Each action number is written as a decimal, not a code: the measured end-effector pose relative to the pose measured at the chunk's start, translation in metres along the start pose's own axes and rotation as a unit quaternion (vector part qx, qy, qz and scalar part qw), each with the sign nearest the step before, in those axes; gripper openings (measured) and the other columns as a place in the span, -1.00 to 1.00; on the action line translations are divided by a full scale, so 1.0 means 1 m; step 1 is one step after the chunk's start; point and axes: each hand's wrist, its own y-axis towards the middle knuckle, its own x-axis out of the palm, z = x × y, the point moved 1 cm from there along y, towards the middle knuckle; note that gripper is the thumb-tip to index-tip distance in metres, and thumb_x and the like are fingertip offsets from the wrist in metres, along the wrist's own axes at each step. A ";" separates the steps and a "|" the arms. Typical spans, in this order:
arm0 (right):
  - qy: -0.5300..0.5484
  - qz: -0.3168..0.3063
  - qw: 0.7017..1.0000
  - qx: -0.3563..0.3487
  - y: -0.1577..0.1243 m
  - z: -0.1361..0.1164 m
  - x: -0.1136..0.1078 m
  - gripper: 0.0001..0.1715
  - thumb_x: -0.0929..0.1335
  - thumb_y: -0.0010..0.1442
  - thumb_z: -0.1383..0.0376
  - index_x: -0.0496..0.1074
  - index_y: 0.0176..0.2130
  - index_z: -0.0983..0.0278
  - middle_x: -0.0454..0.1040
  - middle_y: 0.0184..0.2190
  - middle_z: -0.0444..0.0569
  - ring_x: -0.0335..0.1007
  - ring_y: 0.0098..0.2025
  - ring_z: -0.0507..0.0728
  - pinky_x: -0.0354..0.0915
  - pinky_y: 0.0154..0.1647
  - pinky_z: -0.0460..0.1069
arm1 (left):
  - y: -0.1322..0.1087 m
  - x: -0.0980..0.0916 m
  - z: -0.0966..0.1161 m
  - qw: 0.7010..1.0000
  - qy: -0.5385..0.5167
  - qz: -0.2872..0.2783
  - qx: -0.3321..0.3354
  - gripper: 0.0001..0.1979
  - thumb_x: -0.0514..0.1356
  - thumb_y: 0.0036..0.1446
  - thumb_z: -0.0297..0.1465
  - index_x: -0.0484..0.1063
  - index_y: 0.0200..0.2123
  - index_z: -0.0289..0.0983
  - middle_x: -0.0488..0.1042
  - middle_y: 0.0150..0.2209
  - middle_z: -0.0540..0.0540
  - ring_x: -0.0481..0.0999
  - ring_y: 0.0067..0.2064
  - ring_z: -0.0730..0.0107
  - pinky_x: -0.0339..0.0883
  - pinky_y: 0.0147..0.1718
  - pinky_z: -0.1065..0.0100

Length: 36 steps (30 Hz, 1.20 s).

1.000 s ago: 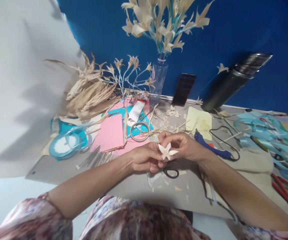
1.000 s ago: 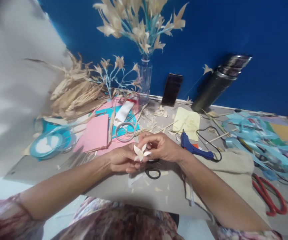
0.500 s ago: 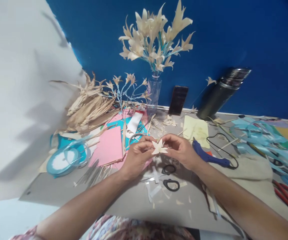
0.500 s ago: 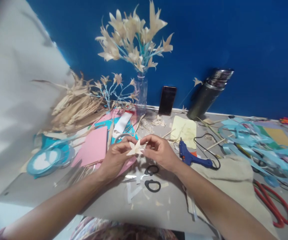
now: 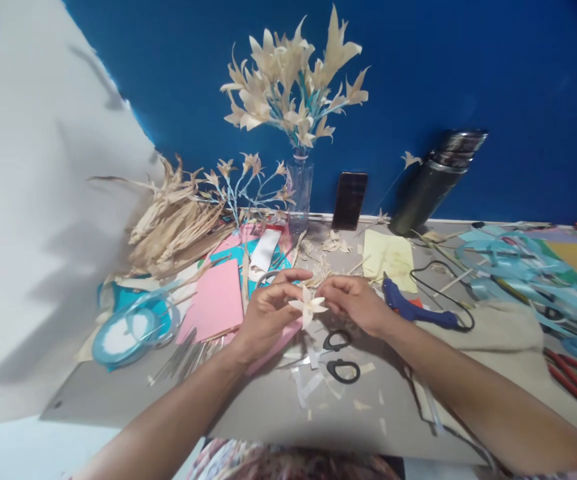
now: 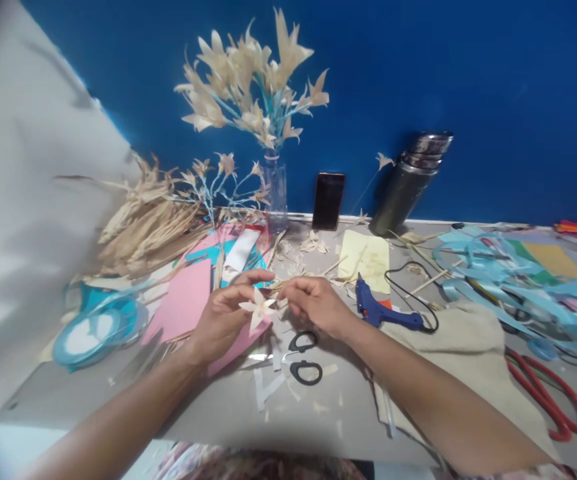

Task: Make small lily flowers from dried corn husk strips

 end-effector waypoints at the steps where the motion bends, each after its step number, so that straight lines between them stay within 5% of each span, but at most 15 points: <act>1: 0.028 0.040 0.999 -0.005 0.003 -0.001 -0.004 -0.57 0.46 0.11 -0.02 0.50 -0.36 0.32 0.21 -0.71 -0.27 0.01 -0.67 -0.09 -0.04 -0.65 -0.15 | 0.001 -0.001 0.001 1.000 0.015 -0.002 0.015 -0.94 0.40 -0.06 -0.49 0.60 -0.49 -0.24 0.47 0.00 -0.17 0.43 0.02 0.16 0.28 0.00 0.23; 5: 0.138 0.112 0.984 0.008 0.009 -0.003 -0.013 -0.48 0.46 0.06 -0.12 0.42 -0.45 0.29 0.05 -0.77 -0.32 -0.14 -0.71 -0.09 -0.12 -0.68 -0.15 | 0.003 -0.004 0.002 0.997 0.046 0.009 0.055 -0.94 0.36 -0.01 -0.48 0.59 -0.49 -0.24 0.49 -0.17 -0.15 0.45 -0.05 0.19 0.24 0.01 0.22; 13: 0.006 0.044 0.999 0.001 0.005 0.003 -0.004 -0.63 0.55 -0.05 0.09 0.51 -0.41 0.32 0.39 -0.57 -0.18 0.14 -0.58 -0.06 0.04 -0.58 -0.13 | 0.006 -0.005 -0.004 0.999 -0.018 0.041 0.010 -0.88 0.41 -0.08 -0.46 0.52 -0.54 -0.27 0.46 -0.27 -0.10 0.45 -0.18 0.29 0.31 -0.14 0.32; 19: 0.009 0.019 1.000 -0.002 0.003 0.003 -0.001 -0.68 0.56 -0.04 0.16 0.53 -0.36 0.32 0.50 -0.45 -0.11 0.32 -0.47 0.01 0.21 -0.44 -0.09 | 0.008 -0.007 -0.011 0.995 -0.078 0.039 -0.054 -0.88 0.43 -0.12 -0.46 0.55 -0.48 -0.29 0.47 -0.29 -0.07 0.45 -0.25 0.37 0.32 -0.21 0.37; 27: 0.012 -0.102 0.995 -0.003 -0.006 0.006 0.006 -0.64 0.53 0.05 0.11 0.52 -0.29 0.34 0.46 -0.42 -0.10 0.33 -0.40 0.02 0.22 -0.35 -0.09 | 0.005 -0.001 -0.001 0.999 -0.029 0.027 -0.023 -0.88 0.41 -0.12 -0.50 0.51 -0.54 -0.29 0.47 -0.36 -0.07 0.44 -0.27 0.36 0.30 -0.26 0.39; 36: 0.023 -0.119 0.992 -0.040 -0.009 -0.005 0.001 -0.65 0.50 0.09 0.13 0.51 -0.21 0.32 0.45 -0.34 -0.06 0.31 -0.35 0.03 0.21 -0.35 -0.10 | 0.005 -0.002 -0.012 0.991 -0.084 0.039 -0.097 -0.83 0.43 -0.17 -0.50 0.48 -0.51 -0.29 0.46 -0.40 -0.01 0.43 -0.36 0.44 0.29 -0.31 0.41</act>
